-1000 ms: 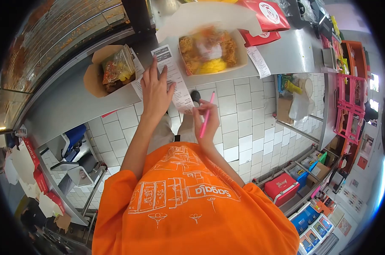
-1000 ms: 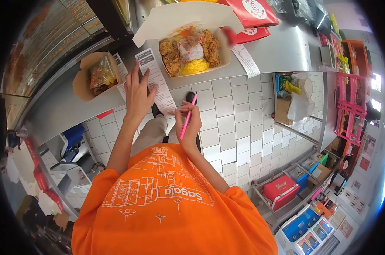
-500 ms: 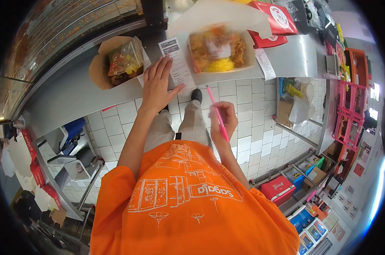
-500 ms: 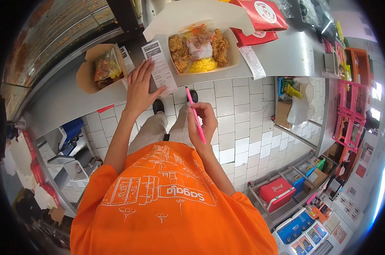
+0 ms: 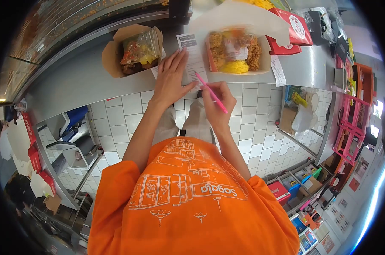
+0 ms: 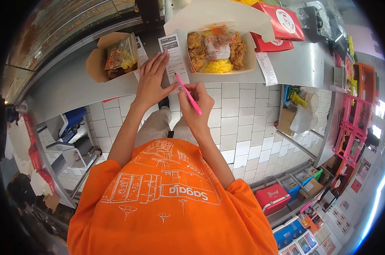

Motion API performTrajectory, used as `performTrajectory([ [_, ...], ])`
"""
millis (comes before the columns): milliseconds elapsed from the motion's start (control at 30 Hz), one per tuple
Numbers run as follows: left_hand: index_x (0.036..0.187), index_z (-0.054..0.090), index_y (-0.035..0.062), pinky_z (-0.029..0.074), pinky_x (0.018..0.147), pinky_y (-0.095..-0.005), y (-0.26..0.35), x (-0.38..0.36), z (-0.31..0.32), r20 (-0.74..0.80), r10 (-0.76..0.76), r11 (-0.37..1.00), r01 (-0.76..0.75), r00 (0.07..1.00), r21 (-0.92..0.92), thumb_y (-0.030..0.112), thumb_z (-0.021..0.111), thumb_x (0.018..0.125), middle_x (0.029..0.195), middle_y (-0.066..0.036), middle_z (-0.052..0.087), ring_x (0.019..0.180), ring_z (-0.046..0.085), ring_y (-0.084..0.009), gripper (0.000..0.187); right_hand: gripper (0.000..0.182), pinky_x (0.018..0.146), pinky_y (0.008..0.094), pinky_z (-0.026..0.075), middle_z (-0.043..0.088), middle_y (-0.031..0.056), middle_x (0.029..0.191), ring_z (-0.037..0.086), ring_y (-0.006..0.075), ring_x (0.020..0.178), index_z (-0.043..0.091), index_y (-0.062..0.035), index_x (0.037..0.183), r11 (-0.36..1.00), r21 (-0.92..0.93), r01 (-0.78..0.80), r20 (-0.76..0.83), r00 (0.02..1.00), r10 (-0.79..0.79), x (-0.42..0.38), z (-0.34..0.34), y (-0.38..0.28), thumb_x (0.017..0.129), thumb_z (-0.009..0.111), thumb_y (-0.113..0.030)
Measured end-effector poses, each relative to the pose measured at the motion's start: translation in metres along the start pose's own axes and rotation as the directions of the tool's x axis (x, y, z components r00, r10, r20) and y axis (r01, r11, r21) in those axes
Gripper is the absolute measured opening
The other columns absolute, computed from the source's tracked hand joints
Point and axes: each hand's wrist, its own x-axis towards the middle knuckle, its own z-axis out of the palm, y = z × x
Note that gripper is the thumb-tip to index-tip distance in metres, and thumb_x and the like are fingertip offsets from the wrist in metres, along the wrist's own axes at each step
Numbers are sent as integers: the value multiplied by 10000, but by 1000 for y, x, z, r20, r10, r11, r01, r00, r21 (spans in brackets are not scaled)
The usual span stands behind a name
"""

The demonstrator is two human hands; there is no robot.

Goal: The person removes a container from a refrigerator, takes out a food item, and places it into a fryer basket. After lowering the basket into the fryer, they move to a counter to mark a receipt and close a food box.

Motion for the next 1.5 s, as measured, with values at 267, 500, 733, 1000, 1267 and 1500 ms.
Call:
performTrajectory([
  [267,1473,297,77,182,1154,-432,3,3,1,-6,-11,999,12,1000,32,484,720,731,1541,-65,281,1410,265,-230,946,63,511,182,396,623,22,628,513,17,556,597,17,827,1000,19,6,-48,999,-6,-1,-3,4,817,650,-16],
  [500,1485,267,78,153,1157,-447,4,9,2,-4,-27,997,27,1000,67,554,710,716,1559,-65,238,1428,226,-216,1007,75,517,182,402,630,30,637,525,18,573,596,19,822,1000,11,-25,-42,999,25,5,-2,-1,816,659,-22],
  [733,1490,251,74,148,1160,-449,3,10,1,23,-30,992,27,999,121,605,709,697,1562,-62,230,1428,225,-214,1058,109,509,200,411,624,43,621,528,26,564,588,20,813,998,-67,-4,23,1000,6,6,5,-5,811,669,-52],
  [1000,1482,261,60,152,1156,-459,5,9,-1,1,-15,998,14,1000,64,586,720,691,1565,-79,209,1425,220,-238,1055,91,523,201,426,644,59,650,534,26,575,598,18,814,999,-49,-16,14,1000,17,7,1,-3,809,669,-39],
  [1267,1453,322,77,203,1140,-468,2,8,1,-59,1,999,1,998,38,525,753,695,1515,-88,283,1360,295,-290,980,60,598,182,461,687,66,743,608,48,676,589,30,870,996,40,-79,-9,997,79,4,-24,-6,851,623,-16],
  [1500,1428,378,119,219,1134,-470,0,7,4,-74,-1,998,6,997,66,547,740,703,1482,-87,323,1347,307,-295,916,73,594,189,464,687,70,739,605,48,666,589,25,859,999,26,-43,-20,999,43,5,-19,-5,849,636,-29],
])
